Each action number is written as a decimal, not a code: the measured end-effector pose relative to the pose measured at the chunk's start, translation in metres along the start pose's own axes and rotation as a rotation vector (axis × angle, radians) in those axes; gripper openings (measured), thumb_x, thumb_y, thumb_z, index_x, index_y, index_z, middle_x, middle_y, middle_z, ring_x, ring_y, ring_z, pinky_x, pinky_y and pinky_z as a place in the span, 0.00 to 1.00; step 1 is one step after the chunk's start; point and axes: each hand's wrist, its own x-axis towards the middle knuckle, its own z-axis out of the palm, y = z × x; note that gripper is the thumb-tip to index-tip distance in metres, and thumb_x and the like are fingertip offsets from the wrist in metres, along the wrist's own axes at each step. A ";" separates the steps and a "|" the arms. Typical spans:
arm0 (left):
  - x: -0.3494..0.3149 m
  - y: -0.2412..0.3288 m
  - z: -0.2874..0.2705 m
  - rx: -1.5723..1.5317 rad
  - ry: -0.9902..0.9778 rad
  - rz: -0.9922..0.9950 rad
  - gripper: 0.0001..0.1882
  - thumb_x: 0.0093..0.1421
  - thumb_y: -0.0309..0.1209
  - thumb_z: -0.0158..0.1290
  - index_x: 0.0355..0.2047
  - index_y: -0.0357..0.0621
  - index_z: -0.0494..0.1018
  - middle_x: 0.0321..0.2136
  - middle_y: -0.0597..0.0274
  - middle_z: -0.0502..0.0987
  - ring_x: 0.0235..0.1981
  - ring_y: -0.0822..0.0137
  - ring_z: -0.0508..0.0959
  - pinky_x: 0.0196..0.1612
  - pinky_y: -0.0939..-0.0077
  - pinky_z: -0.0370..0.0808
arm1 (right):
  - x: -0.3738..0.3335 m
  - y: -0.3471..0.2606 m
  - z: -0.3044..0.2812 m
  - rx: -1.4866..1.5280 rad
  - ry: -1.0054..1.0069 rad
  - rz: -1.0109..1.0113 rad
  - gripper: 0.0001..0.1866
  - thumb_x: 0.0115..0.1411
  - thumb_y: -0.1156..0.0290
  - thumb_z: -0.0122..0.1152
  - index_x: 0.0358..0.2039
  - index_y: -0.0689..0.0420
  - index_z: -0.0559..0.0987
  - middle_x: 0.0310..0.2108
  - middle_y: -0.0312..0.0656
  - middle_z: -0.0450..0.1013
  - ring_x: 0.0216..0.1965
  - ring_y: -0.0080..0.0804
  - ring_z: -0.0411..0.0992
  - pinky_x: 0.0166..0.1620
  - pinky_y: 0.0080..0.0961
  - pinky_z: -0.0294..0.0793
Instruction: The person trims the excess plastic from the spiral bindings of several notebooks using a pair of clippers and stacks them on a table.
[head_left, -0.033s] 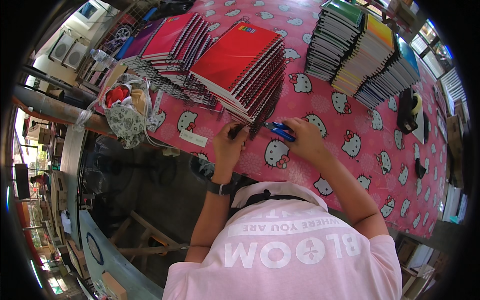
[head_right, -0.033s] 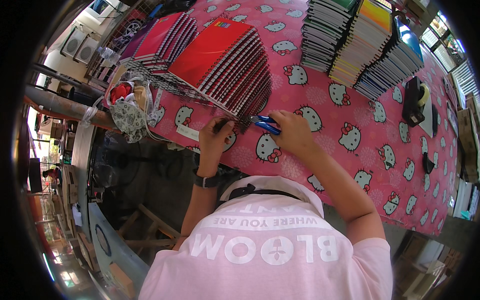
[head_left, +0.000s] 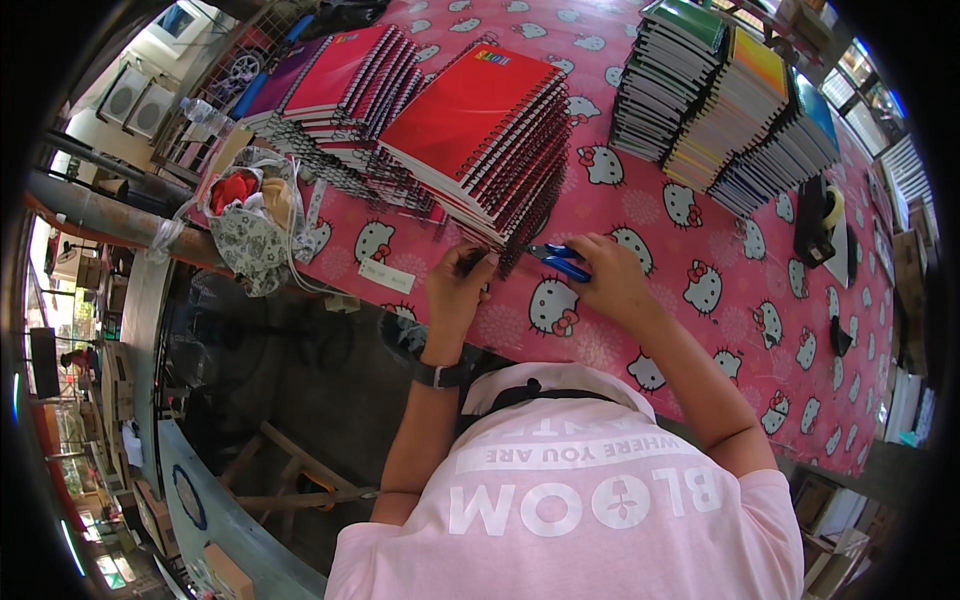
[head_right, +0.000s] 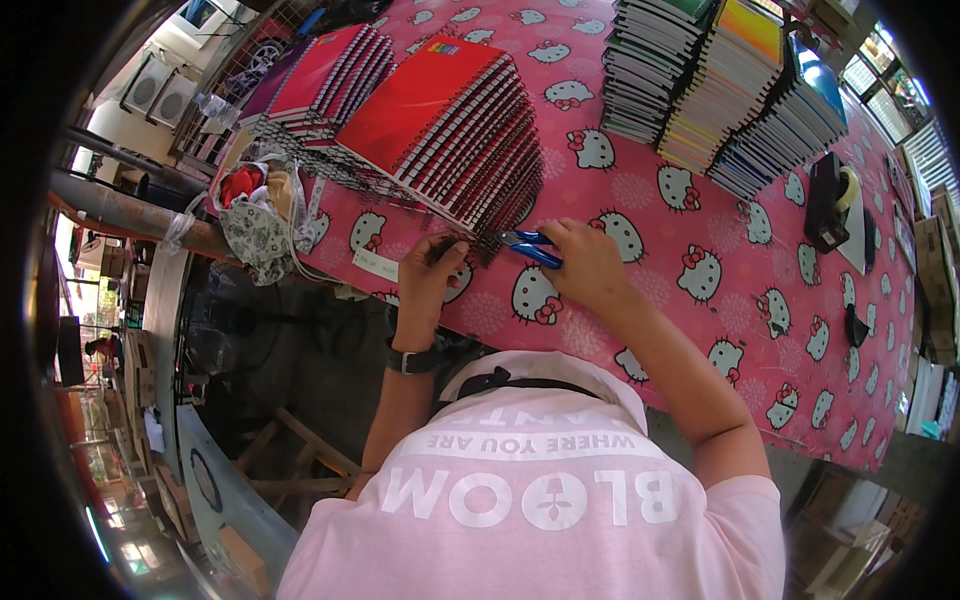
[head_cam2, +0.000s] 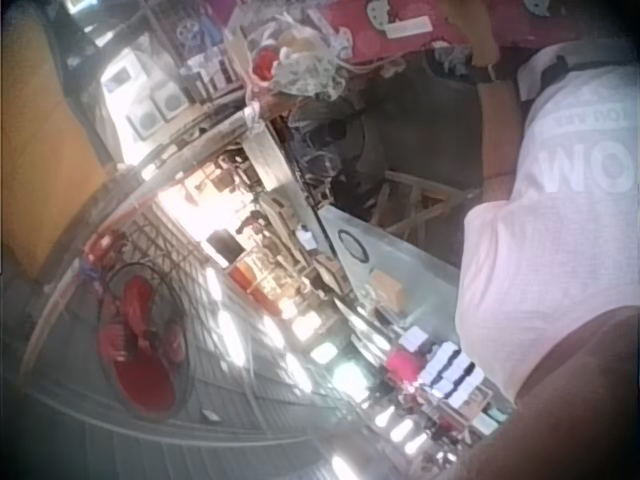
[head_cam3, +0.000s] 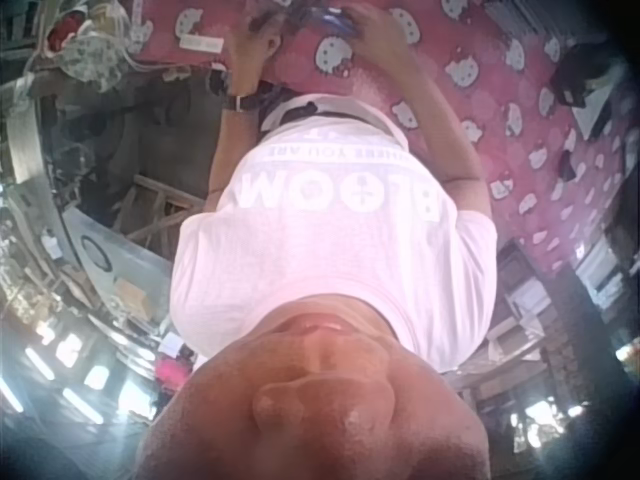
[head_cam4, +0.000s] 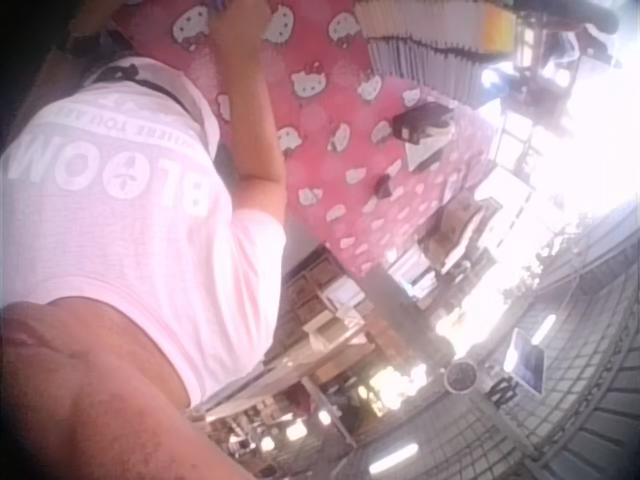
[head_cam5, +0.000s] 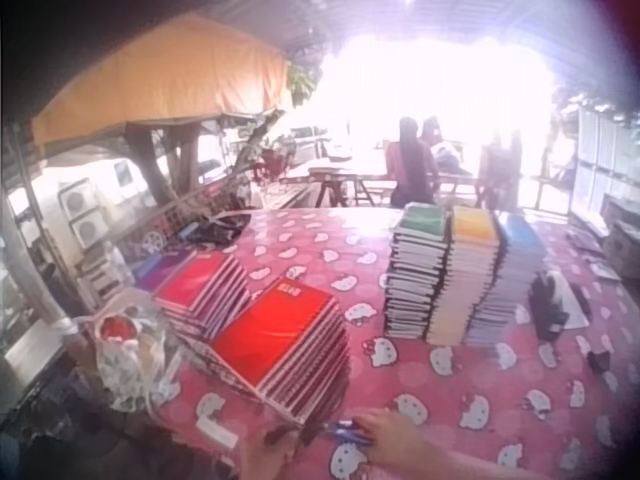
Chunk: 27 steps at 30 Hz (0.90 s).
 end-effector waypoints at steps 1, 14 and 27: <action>0.000 -0.002 -0.001 -0.022 -0.021 -0.011 0.13 0.52 0.31 0.60 0.35 0.36 0.74 0.23 0.67 0.75 0.21 0.80 0.71 0.20 0.87 0.66 | 0.000 0.001 0.001 -0.052 0.028 -0.052 0.23 0.39 0.71 0.65 0.40 0.52 0.74 0.31 0.41 0.70 0.37 0.41 0.71 0.38 0.37 0.69; 0.008 -0.012 0.001 0.303 0.016 0.188 0.13 0.48 0.31 0.63 0.31 0.36 0.75 0.20 0.70 0.74 0.17 0.83 0.66 0.17 0.88 0.60 | 0.005 0.001 0.006 -0.129 0.081 -0.144 0.26 0.39 0.70 0.66 0.43 0.53 0.73 0.35 0.40 0.69 0.42 0.40 0.68 0.43 0.36 0.66; 0.012 -0.014 -0.003 0.235 0.009 0.092 0.14 0.48 0.30 0.61 0.32 0.32 0.75 0.23 0.61 0.78 0.23 0.78 0.73 0.26 0.82 0.69 | 0.009 0.010 0.002 -0.128 0.004 -0.138 0.22 0.41 0.70 0.65 0.40 0.55 0.75 0.33 0.43 0.71 0.38 0.43 0.70 0.41 0.36 0.69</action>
